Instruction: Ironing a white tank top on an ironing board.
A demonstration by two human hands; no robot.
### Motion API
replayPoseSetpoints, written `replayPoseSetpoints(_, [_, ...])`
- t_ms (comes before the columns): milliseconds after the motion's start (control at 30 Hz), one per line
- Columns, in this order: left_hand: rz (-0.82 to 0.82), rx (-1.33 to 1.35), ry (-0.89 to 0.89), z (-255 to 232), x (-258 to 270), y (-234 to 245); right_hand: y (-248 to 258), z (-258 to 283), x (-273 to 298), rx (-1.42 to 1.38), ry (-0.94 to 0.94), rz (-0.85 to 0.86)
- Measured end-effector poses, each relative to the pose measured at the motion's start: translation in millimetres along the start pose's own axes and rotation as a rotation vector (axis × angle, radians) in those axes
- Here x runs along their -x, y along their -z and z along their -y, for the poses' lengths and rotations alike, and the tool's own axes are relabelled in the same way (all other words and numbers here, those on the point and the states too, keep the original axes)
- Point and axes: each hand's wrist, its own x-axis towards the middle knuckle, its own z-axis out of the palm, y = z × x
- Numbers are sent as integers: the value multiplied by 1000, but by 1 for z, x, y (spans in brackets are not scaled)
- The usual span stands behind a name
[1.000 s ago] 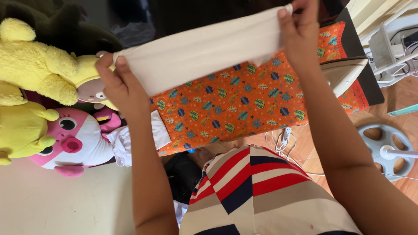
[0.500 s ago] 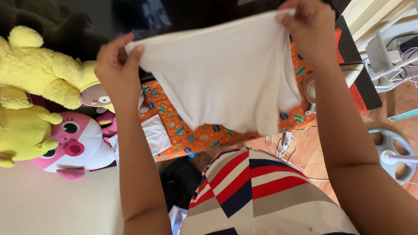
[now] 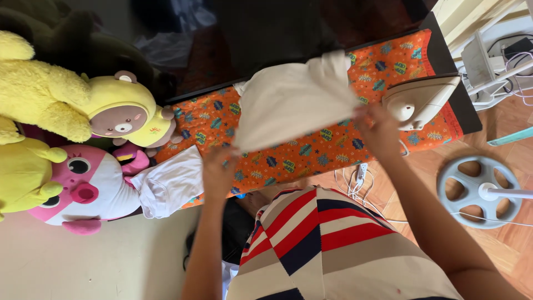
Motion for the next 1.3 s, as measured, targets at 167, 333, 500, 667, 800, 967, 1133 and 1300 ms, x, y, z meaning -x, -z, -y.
replayPoseSetpoints(167, [336,-355,35,5,34,-50,-44,-35,41,424,-133,328])
replayPoseSetpoints(333, [502,-356,-109,13,38,-127,-131,-27,61,154,261,414])
replayPoseSetpoints(500, [569,-411,-55,19,62,-147,-129,-25,73,282,600,436])
replayPoseSetpoints(667, [526,-375,3,15,70,-132,-57,-92,79,836,154,530])
replayPoseSetpoints(800, [99,-108,170,52,92,-135,-12,-135,86,181,-98,-279])
replayPoseSetpoints(967, [-170,79,721,80,104,-133,5,-150,46,207,-168,-462])
replayPoseSetpoints(1133, [-82,379,713,124,115,-149,32,-102,-2,-110,-138,-316])
replayPoseSetpoints(1300, [-42,545,942,98,113,-128,51,-16,-24,447,-251,277])
